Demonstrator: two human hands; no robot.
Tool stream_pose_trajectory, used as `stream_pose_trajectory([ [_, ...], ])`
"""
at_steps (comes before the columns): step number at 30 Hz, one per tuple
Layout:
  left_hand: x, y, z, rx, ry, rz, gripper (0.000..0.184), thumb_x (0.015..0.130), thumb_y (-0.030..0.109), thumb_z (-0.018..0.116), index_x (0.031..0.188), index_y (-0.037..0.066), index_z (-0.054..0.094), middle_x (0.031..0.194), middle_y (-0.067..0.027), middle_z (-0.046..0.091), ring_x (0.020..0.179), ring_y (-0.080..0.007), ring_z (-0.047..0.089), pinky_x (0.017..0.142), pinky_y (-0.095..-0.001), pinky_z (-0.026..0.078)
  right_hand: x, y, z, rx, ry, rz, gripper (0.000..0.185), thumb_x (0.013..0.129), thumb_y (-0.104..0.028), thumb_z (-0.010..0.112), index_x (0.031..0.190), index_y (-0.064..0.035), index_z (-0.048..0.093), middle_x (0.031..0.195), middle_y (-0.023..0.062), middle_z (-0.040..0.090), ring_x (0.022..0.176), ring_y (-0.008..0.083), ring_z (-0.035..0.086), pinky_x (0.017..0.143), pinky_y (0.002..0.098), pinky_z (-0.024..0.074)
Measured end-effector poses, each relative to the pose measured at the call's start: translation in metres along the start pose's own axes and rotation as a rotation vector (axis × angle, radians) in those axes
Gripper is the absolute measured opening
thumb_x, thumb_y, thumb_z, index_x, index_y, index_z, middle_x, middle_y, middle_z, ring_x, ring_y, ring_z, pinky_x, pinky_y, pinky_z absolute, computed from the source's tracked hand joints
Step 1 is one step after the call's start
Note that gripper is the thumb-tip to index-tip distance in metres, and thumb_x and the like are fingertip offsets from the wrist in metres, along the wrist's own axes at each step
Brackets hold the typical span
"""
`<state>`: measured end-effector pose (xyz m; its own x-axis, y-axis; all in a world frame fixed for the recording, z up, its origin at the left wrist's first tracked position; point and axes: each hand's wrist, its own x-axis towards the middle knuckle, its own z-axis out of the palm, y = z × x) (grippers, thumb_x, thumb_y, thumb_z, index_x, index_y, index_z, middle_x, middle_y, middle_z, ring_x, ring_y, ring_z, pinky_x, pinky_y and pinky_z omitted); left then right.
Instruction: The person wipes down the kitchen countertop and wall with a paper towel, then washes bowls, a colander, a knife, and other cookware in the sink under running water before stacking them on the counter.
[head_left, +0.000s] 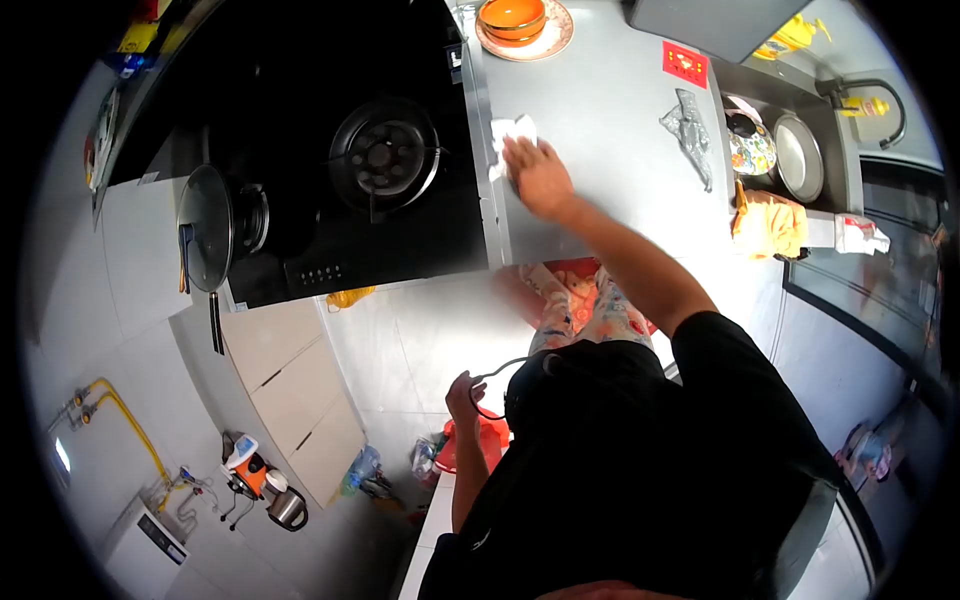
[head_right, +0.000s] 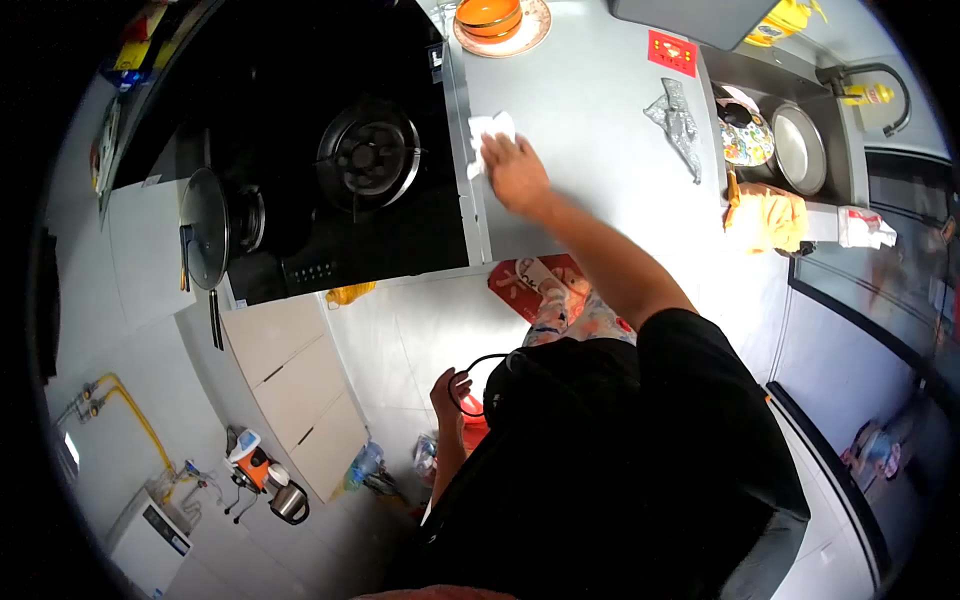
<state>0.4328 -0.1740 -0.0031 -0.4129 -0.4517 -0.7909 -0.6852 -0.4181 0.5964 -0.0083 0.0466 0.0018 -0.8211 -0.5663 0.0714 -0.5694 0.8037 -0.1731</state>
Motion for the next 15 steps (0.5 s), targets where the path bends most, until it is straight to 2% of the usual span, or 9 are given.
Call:
stream_pose_trajectory([
  [2,0.005,0.008,-0.001,-0.038,0.001,0.009,0.042,0.096,0.023,0.057,0.128,-0.004,0.057,0.098,-0.0155,0.072,0.08,-0.0223,0.072,0.068,-0.0258,0.056,-0.065,-0.019,0.016,-0.065,0.02,-0.068,0.048,0.095,-0.016,0.047,0.141,-0.0014,0.048,0.154,0.0121,0.039,0.142,0.0273,0.037,0.115,0.0462,0.0296],
  [4,0.0,0.011,0.0,-0.045,0.057,0.019,0.04,0.096,0.022,0.057,0.127,-0.003,0.058,0.097,-0.0151,0.072,0.078,-0.0226,0.072,0.067,-0.0279,0.055,-0.118,-0.038,-0.009,0.135,-0.075,-0.104,0.051,0.093,-0.014,0.048,0.142,-0.0006,0.045,0.154,0.0154,0.039,0.144,0.029,0.034,0.114,0.0508,0.0296],
  [5,0.002,0.007,0.003,-0.042,0.051,0.021,0.04,0.096,0.022,0.057,0.127,-0.003,0.058,0.097,-0.0151,0.072,0.078,-0.0226,0.072,0.067,-0.0279,0.055,-0.116,-0.03,-0.01,0.132,-0.073,-0.099,0.051,0.093,-0.014,0.048,0.142,-0.0006,0.045,0.154,0.0154,0.039,0.144,0.029,0.034,0.114,0.0508,0.0296],
  [7,0.014,-0.005,-0.006,0.07,0.054,-0.147,0.037,0.096,0.023,0.057,0.124,-0.002,0.06,0.097,-0.015,0.072,0.077,-0.0234,0.071,0.065,-0.0294,0.054,-0.102,-0.007,0.003,0.12,0.036,-0.16,0.052,0.094,-0.013,0.046,0.144,-0.0001,0.042,0.152,0.0162,0.039,0.144,0.0281,0.033,0.116,0.0514,0.0286],
  [9,0.015,-0.016,-0.016,0.147,-0.005,-0.101,0.036,0.098,0.026,0.057,0.122,-0.001,0.061,0.098,-0.0148,0.071,0.079,-0.0239,0.071,0.066,-0.0295,0.053,-0.052,0.04,-0.002,0.0,0.086,0.124,0.049,0.095,-0.012,0.044,0.142,0.0002,0.043,0.147,0.017,0.046,0.14,0.0254,0.039,0.114,0.051,0.0309],
  [10,0.015,-0.012,-0.016,0.153,-0.014,-0.082,0.036,0.098,0.026,0.057,0.122,-0.001,0.061,0.099,-0.0152,0.071,0.08,-0.0242,0.071,0.067,-0.0299,0.054,-0.025,0.073,0.012,-0.018,0.168,0.229,0.048,0.095,-0.018,0.049,0.141,-0.0048,0.047,0.147,0.014,0.046,0.136,0.025,0.044,0.11,0.0503,0.0353],
  [12,0.008,0.002,-0.022,0.201,-0.034,-0.043,0.035,0.099,0.023,0.056,0.124,-0.002,0.058,0.105,-0.0162,0.07,0.083,-0.0253,0.071,0.071,-0.0314,0.056,0.022,0.118,-0.004,-0.107,0.097,0.435,0.047,0.1,-0.03,0.046,0.142,-0.0065,0.048,0.153,0.0125,0.04,0.138,0.0259,0.039,0.112,0.0481,0.0324],
  [14,0.009,0.009,-0.028,0.183,-0.027,0.003,0.036,0.098,0.022,0.055,0.125,-0.002,0.058,0.105,-0.0163,0.07,0.084,-0.0255,0.071,0.071,-0.0315,0.056,0.056,0.126,-0.003,0.046,0.188,0.64,0.05,0.103,-0.037,0.042,0.143,-0.0069,0.047,0.155,0.0152,0.037,0.141,0.0309,0.035,0.115,0.0448,0.0289],
  [15,0.009,0.011,-0.032,0.165,-0.025,0.034,0.037,0.098,0.02,0.055,0.126,-0.003,0.057,0.105,-0.0164,0.07,0.084,-0.0257,0.072,0.071,-0.0316,0.057,0.068,0.12,0.011,-0.066,0.245,0.584,0.05,0.098,-0.038,0.05,0.138,-0.0074,0.051,0.147,0.0185,0.044,0.131,0.035,0.045,0.111,0.0435,0.0351],
])
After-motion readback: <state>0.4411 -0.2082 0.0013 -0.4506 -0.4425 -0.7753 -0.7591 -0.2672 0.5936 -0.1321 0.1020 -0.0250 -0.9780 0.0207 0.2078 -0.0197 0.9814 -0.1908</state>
